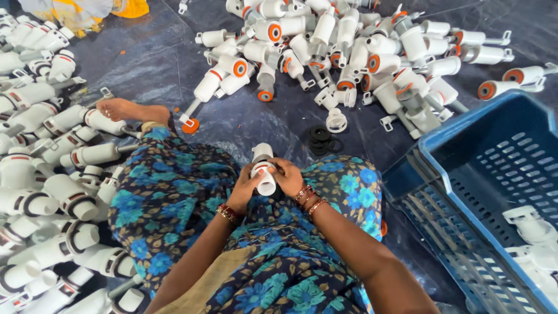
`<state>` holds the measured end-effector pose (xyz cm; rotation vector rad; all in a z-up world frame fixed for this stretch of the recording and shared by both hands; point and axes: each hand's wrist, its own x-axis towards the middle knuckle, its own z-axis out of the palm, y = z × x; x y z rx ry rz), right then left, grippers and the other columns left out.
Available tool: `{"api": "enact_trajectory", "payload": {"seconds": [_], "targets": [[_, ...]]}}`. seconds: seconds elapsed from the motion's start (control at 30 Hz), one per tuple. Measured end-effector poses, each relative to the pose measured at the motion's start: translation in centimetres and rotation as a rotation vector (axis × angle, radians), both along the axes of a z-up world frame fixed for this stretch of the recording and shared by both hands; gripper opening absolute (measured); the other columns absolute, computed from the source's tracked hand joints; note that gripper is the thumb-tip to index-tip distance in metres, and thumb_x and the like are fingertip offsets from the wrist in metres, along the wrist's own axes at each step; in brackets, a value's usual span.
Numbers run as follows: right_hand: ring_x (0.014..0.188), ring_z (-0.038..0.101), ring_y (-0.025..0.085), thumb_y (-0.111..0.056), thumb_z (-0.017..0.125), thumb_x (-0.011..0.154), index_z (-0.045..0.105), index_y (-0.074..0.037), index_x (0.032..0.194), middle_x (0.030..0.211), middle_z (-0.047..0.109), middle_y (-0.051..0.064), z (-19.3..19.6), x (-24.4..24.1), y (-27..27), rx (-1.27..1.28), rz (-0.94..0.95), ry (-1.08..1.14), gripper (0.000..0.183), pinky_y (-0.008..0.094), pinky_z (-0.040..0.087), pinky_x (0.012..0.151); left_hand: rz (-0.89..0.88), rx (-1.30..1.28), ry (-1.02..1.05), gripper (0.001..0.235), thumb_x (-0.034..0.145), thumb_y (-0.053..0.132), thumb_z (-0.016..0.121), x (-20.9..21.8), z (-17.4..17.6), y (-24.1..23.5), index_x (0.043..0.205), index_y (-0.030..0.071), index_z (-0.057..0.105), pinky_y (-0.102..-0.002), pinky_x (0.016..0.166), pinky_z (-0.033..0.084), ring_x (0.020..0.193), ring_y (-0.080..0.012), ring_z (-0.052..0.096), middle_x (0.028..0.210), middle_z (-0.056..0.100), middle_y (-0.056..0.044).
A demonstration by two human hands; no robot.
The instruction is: The person sits on a tarp and assembles white plastic components by hand. They pick up a cylindrical body, insert a black rubber ring, and attach a white cap, repeating the process with multiple units.
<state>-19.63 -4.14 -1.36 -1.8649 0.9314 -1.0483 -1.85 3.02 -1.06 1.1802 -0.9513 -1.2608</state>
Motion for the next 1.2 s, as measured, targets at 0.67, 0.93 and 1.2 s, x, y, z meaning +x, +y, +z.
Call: {"api": "enact_trajectory", "payload": {"seconds": [0.67,0.93,1.2], "targets": [[0.105,0.064,0.044,-0.026,0.058,0.101,0.059,0.006,0.134,0.118,0.069,0.026,11.8,-1.9,2.1,-0.711,-0.150,0.398,0.046,0.048,0.054,0.087,0.040,-0.203,0.053,0.055,0.081,0.024,0.080,2.3,19.3,7.0,0.124,-0.003,0.057,-0.035,0.081,0.056,0.097,-0.0189,0.067,0.110,0.066,-0.011],[0.112,0.062,0.036,-0.027,0.058,0.100,0.058,0.000,0.134,0.125,0.066,0.021,5.4,-3.2,7.4,-0.146,0.507,1.051,0.044,0.047,0.051,0.094,0.183,-0.270,0.130,0.063,0.077,0.020,0.079,3.9,25.8,6.7,0.130,0.006,0.048,-0.039,0.090,0.056,0.108,-0.0189,0.067,0.120,0.064,-0.007],[0.116,0.059,0.031,-0.030,0.058,0.101,0.055,-0.002,0.139,0.132,0.062,0.018,2.1,-5.1,11.3,0.099,0.559,0.771,0.048,0.045,0.048,0.100,0.144,-0.347,0.263,0.067,0.074,0.024,0.081,3.5,26.7,1.8,0.130,0.009,0.048,-0.041,0.092,0.056,0.109,-0.0207,0.068,0.119,0.065,-0.008]]}}
